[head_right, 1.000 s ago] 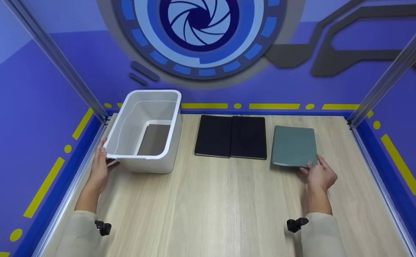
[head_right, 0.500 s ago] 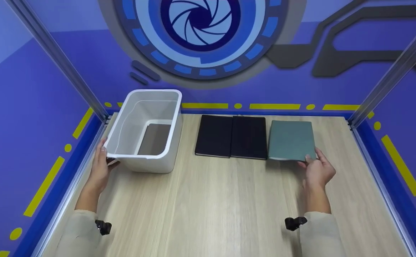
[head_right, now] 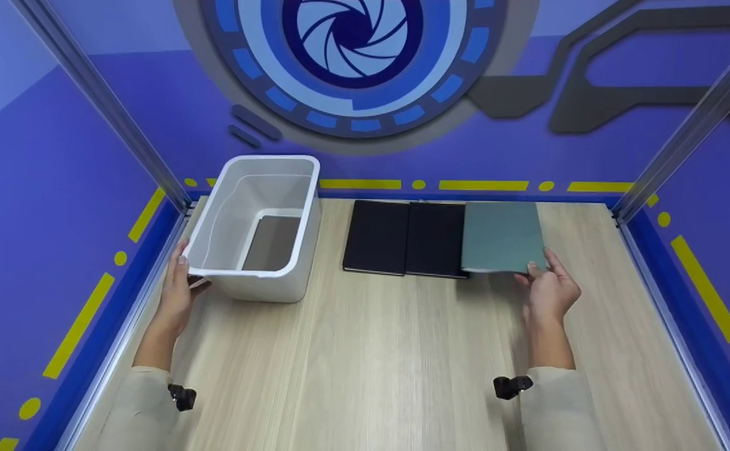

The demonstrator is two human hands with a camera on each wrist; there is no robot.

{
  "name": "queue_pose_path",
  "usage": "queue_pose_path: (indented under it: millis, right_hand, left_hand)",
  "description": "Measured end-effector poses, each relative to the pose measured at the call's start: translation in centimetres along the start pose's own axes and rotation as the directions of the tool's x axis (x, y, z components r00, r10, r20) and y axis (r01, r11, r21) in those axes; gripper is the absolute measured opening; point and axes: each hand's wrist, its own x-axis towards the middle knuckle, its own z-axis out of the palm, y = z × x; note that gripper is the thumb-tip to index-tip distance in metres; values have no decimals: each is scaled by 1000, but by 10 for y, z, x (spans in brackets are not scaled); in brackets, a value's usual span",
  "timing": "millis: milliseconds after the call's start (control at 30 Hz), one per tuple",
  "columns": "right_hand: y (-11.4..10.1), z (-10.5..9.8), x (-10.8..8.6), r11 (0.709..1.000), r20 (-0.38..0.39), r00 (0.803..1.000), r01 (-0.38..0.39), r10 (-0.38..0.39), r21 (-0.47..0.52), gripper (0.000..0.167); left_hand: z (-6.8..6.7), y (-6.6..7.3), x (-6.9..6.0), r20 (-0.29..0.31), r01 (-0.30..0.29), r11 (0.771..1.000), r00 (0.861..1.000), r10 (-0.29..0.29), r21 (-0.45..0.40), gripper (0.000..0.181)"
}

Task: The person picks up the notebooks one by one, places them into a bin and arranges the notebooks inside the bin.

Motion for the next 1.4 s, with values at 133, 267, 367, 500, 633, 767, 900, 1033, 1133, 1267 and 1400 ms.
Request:
queue_pose_path:
  millis: [133, 267, 367, 500, 633, 767, 900, 1033, 1133, 1267, 1400]
  right_hand:
    - [1, 5, -3, 1000, 10, 1000, 1, -1, 13, 59]
    - [2, 12, -6, 1000, 20, 1000, 8, -8, 13, 58]
    - [3, 18, -9, 1000, 40, 999, 25, -26, 13, 57]
    - [6, 26, -14, 999, 77, 996, 46, -46, 6, 56]
    - [10, 35, -19, 999, 118, 992, 44, -45, 11, 56]
    - [14, 46, -24, 999, 151, 988, 37, -40, 23, 56]
    - [20, 58, -30, 999, 166, 986, 32, -33, 10, 55]
    - [27, 74, -37, 999, 184, 982, 32, -28, -17, 53]
    - [31, 85, -43, 999, 196, 980, 41, -35, -24, 53]
    - [35, 100, -53, 999, 209, 977, 42, -38, -14, 52]
    - [43, 117, -63, 999, 261, 965, 37, -26, -38, 51]
  left_hand:
    - [0, 1, -1, 1, 8, 1000, 1000, -8, 0, 58]
    - [0, 0, -1, -8, 13, 1000, 1000, -13, 2, 59]
    - [0, 1, -1, -10, 15, 1000, 1000, -15, 7, 59]
    - [0, 1, 1, -12, 17, 1000, 1000, -17, 8, 58]
    - [0, 1, 1, -16, 19, 1000, 1000, -19, 10, 57]
    - [0, 0, 0, -15, 15, 1000, 1000, -15, 4, 57]
    - [1, 1, 0, -16, 23, 1000, 1000, -23, 7, 58]
    - [0, 1, 0, -26, 21, 1000, 999, -21, 12, 58]
    - [2, 1, 1, -24, 15, 1000, 1000, -14, 3, 57]
    - [4, 0, 4, -6, 4, 1000, 1000, -4, -7, 58]
    - [0, -3, 3, -19, -2, 1000, 1000, 2, -4, 56]
